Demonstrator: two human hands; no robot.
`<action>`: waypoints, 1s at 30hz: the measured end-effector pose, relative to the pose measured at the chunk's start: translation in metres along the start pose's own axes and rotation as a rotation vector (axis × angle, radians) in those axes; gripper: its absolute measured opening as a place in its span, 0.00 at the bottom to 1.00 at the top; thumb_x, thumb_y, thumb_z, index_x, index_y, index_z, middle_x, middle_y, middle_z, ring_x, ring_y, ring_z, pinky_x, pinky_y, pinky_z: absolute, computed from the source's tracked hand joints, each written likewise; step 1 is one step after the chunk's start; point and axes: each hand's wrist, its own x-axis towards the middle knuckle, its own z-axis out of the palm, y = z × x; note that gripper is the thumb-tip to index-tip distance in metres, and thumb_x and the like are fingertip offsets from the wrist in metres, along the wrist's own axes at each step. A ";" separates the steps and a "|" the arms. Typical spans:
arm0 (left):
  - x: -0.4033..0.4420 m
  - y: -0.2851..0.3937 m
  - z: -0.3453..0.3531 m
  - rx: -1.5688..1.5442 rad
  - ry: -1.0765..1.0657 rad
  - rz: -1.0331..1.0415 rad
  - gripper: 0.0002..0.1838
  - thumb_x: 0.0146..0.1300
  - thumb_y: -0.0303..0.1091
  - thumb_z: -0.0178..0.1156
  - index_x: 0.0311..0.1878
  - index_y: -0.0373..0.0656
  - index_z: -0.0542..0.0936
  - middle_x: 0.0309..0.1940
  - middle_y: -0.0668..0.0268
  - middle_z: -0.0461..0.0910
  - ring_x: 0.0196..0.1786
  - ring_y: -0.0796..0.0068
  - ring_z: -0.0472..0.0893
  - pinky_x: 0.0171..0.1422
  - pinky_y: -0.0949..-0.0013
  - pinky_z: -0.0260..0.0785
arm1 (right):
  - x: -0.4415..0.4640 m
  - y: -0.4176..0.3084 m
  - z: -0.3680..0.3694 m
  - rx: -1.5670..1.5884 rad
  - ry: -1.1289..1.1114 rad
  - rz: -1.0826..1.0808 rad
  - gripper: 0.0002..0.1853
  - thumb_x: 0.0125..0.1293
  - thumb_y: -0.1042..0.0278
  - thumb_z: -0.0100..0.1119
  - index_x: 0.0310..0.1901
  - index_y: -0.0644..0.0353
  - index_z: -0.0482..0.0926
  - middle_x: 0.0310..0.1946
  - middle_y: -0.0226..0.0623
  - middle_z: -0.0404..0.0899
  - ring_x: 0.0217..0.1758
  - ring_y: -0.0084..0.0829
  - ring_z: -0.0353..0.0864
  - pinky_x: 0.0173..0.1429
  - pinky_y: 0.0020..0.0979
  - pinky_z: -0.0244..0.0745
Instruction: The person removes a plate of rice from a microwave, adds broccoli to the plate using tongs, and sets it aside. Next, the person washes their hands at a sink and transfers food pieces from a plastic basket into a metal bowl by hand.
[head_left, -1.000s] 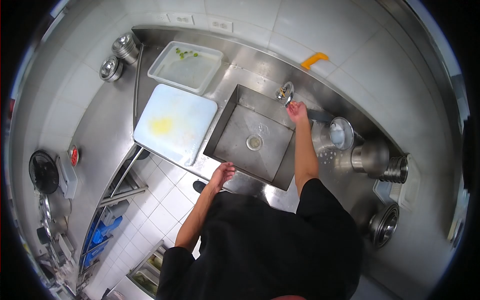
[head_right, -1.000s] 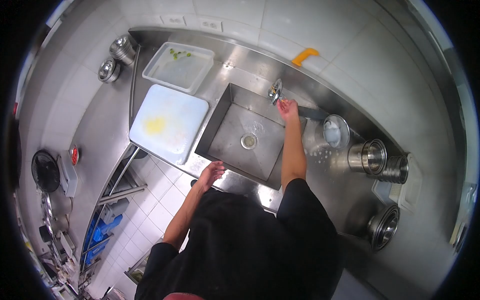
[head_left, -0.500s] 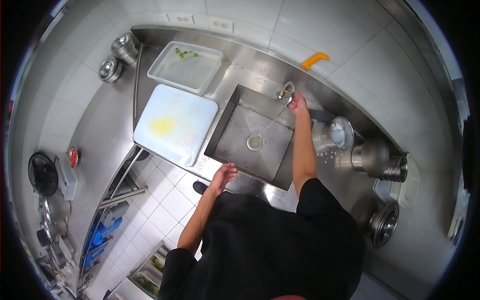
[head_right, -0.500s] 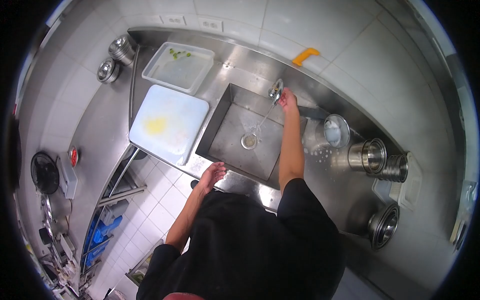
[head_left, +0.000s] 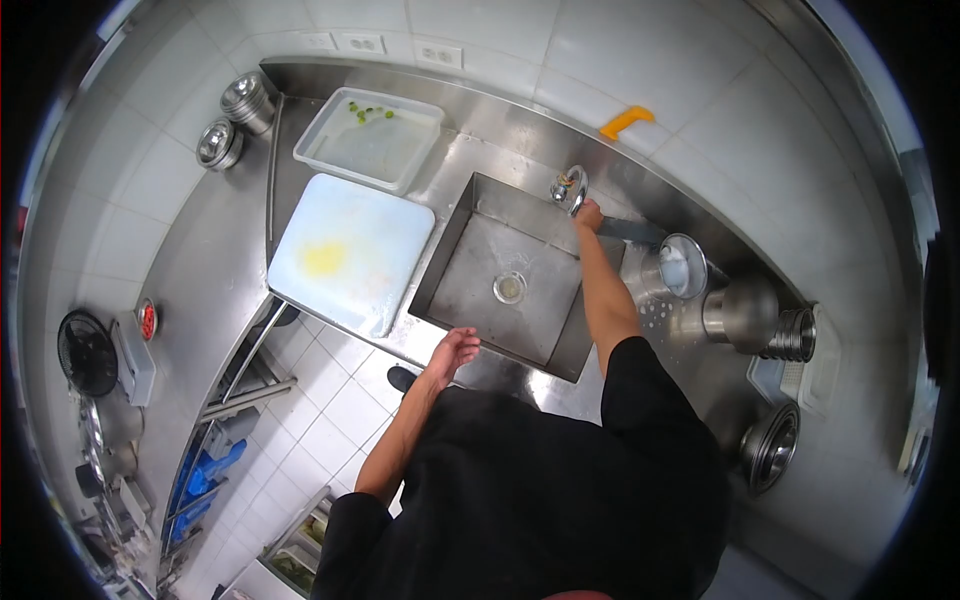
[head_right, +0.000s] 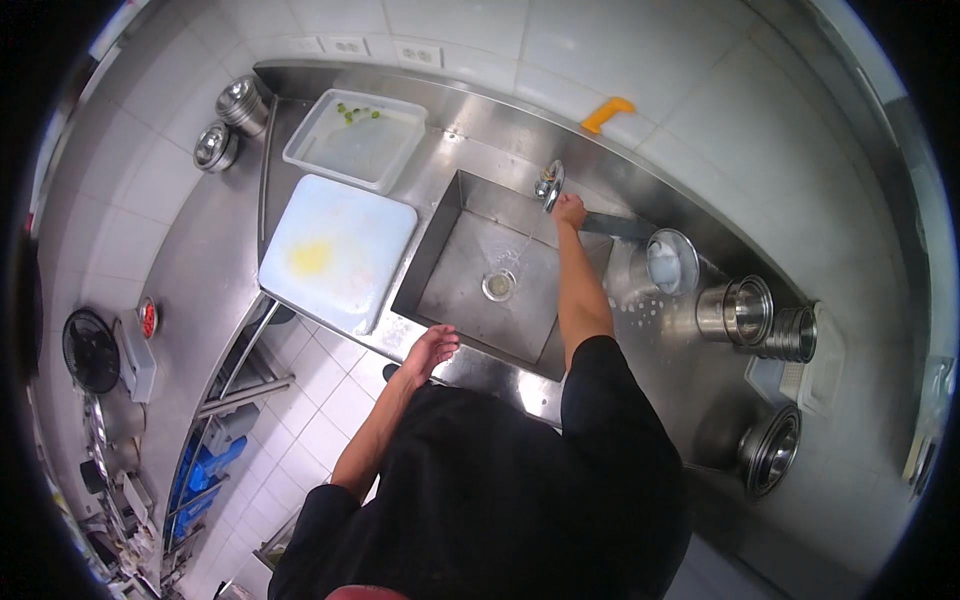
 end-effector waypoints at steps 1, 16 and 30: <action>0.001 0.001 -0.002 0.012 -0.011 -0.003 0.16 0.71 0.38 0.46 0.57 0.45 0.72 0.43 0.69 0.79 0.43 0.78 0.79 0.50 0.73 0.71 | 0.002 -0.001 0.002 -0.006 0.017 -0.002 0.17 0.63 0.51 0.59 0.41 0.57 0.84 0.42 0.47 0.84 0.48 0.48 0.83 0.55 0.43 0.75; -0.023 0.015 -0.006 -0.051 0.006 0.058 0.10 0.71 0.36 0.51 0.51 0.45 0.75 0.41 0.69 0.80 0.42 0.79 0.80 0.47 0.74 0.72 | -0.164 0.070 0.006 0.784 -0.594 0.239 0.13 0.71 0.56 0.53 0.45 0.56 0.80 0.33 0.25 0.79 0.33 0.19 0.75 0.37 0.25 0.72; -0.024 0.035 -0.015 -0.093 0.085 0.142 0.07 0.69 0.36 0.57 0.47 0.48 0.76 0.41 0.69 0.80 0.44 0.77 0.79 0.51 0.73 0.71 | -0.061 -0.002 0.006 1.153 -0.404 0.301 0.09 0.71 0.62 0.54 0.44 0.57 0.77 0.24 0.24 0.66 0.23 0.20 0.64 0.31 0.25 0.68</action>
